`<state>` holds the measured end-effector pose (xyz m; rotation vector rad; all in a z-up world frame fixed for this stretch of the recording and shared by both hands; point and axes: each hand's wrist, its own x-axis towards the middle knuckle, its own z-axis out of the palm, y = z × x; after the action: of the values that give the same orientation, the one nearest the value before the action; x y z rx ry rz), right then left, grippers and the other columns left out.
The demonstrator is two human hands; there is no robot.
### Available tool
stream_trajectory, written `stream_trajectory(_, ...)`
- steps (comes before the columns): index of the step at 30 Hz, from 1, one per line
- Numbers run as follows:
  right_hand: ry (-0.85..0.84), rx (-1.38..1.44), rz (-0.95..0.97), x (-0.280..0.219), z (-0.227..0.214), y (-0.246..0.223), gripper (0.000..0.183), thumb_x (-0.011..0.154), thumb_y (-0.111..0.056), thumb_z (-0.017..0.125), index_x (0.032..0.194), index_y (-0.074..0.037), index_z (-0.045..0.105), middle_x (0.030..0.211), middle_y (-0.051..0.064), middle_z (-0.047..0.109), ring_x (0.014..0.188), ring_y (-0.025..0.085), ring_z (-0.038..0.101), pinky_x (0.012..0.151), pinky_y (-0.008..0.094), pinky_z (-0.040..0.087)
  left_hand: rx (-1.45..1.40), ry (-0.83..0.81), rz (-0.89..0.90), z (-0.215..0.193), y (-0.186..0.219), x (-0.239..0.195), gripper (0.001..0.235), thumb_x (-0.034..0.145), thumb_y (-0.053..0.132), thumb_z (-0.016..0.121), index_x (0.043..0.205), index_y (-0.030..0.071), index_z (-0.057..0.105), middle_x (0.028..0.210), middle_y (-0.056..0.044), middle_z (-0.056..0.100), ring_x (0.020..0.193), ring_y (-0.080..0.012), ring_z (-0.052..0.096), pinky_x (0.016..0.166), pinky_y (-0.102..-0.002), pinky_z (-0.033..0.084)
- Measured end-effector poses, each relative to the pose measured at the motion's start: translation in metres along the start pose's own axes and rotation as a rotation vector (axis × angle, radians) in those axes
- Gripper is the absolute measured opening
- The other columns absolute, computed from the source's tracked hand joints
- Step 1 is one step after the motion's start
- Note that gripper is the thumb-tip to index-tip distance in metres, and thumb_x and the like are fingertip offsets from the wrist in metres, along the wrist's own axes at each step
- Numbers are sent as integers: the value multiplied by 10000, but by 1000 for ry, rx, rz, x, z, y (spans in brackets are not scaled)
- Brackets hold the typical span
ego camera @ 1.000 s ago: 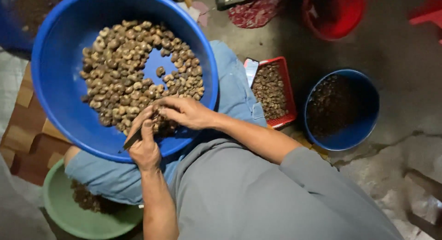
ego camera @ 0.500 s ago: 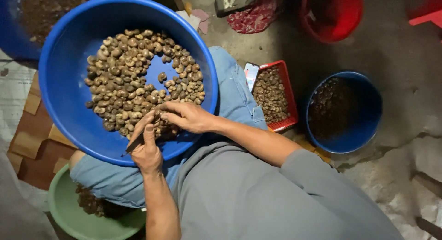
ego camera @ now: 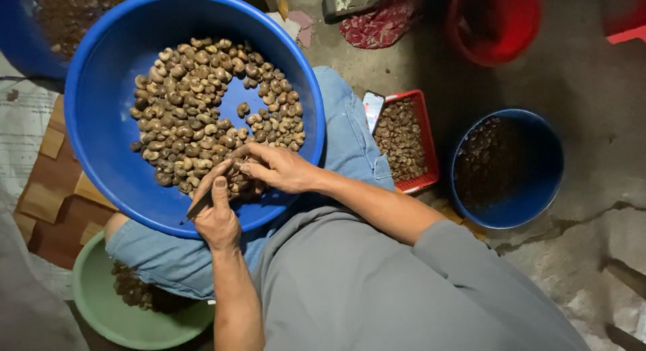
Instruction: The person sits with a large blue basin of nuts on their lap and uses a small knife to peel the shells off individual nuts. They pick up a nut, peel it, and drop the shelled nut into a red basket to the right, repeating this process throughout the video.
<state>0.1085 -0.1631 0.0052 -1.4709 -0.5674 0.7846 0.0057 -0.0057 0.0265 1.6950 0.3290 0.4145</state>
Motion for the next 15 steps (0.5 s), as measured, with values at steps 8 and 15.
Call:
stream_trajectory(8,-7,33,-15,0,1,-4,261,1097,-198,487,1311,-69,560,892,132,749,750,229,793,791,408,610,-13,9,6,-2,-4,0,236,1137,149,555,1241,-20,683,1254,-270,701,1266,-448,638,1048,-568,531)
stream_trajectory(15,4,56,-41,2,4,6,269,1083,-150,507,1321,-32,545,853,148,727,734,248,789,760,408,617,-17,1,77,-6,-14,-1,185,1102,97,607,1190,-28,710,1207,-258,725,1240,-415,668,1029,-537,539)
